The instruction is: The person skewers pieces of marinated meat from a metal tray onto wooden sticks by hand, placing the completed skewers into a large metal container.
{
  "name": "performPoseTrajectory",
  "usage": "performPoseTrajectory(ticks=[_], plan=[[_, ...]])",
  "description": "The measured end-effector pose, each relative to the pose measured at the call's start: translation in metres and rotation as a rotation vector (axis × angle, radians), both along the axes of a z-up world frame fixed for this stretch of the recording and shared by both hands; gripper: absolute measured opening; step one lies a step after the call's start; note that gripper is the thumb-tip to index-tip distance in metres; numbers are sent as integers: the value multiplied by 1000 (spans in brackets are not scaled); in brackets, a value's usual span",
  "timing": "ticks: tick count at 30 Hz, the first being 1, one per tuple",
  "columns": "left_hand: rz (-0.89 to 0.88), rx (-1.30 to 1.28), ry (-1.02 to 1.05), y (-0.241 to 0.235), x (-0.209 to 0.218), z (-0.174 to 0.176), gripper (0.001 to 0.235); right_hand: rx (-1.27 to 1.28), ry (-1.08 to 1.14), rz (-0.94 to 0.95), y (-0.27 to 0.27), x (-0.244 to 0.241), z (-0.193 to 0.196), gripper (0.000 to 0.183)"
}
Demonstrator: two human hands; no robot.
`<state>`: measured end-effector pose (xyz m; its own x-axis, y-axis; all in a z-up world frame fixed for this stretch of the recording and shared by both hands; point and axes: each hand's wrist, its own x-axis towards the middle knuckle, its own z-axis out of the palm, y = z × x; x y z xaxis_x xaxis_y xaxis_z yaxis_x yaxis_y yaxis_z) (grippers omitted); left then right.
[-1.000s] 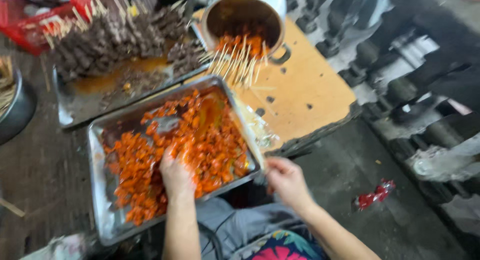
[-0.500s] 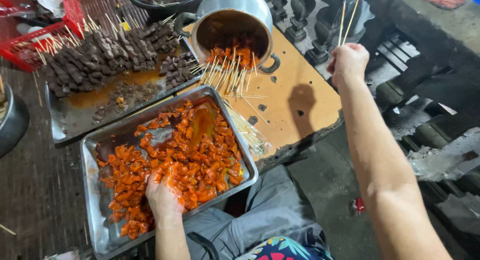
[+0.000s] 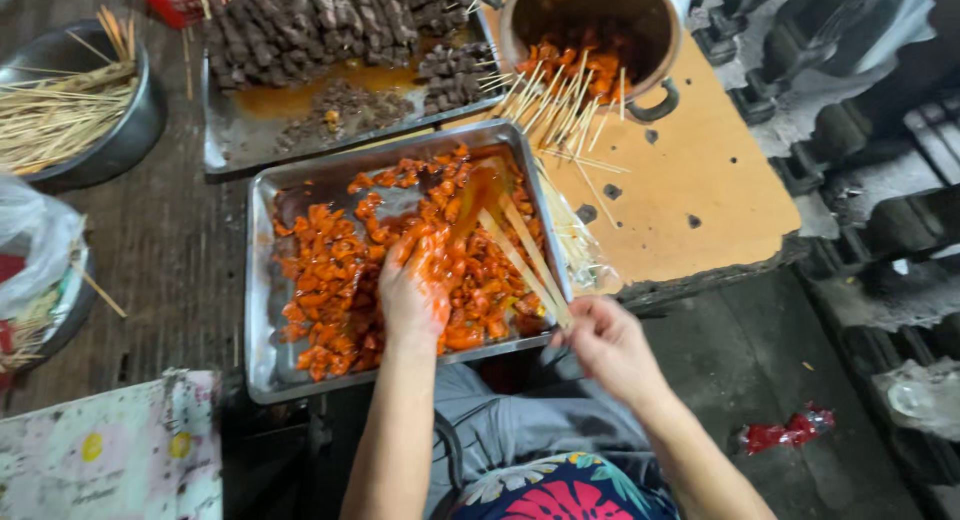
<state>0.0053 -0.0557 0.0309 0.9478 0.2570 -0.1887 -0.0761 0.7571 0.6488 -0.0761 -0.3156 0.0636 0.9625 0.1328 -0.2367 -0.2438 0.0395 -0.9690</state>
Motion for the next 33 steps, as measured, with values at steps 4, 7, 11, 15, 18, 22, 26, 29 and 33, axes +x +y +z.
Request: performPoseTrajectory(ticks=[4,7,11,15,18,22,26,29,33], plan=[[30,-54,-85,0,8,-8,19,73,145,49,18,-27,-29,7],[111,-45,-90,-5,14,-10,22,70,176,94,22,-30,-41,8],[83,-13,64,-7,6,3,23,121,214,49,30,-31,-49,5],[168,-18,131,-13,2,10,25,172,230,34,38,-31,-51,4],[203,-34,91,-17,-1,1,25,201,251,23,45,-34,-50,5],[146,-25,11,-14,-3,-13,20,190,260,14,51,-36,-49,3],[74,-15,49,-7,-9,-20,20,179,227,33,57,-33,-50,11],[102,50,-46,-6,-17,-21,17,183,215,41,65,-31,-54,9],[33,68,32,-13,-28,-19,18,193,212,25,69,-25,-53,11]])
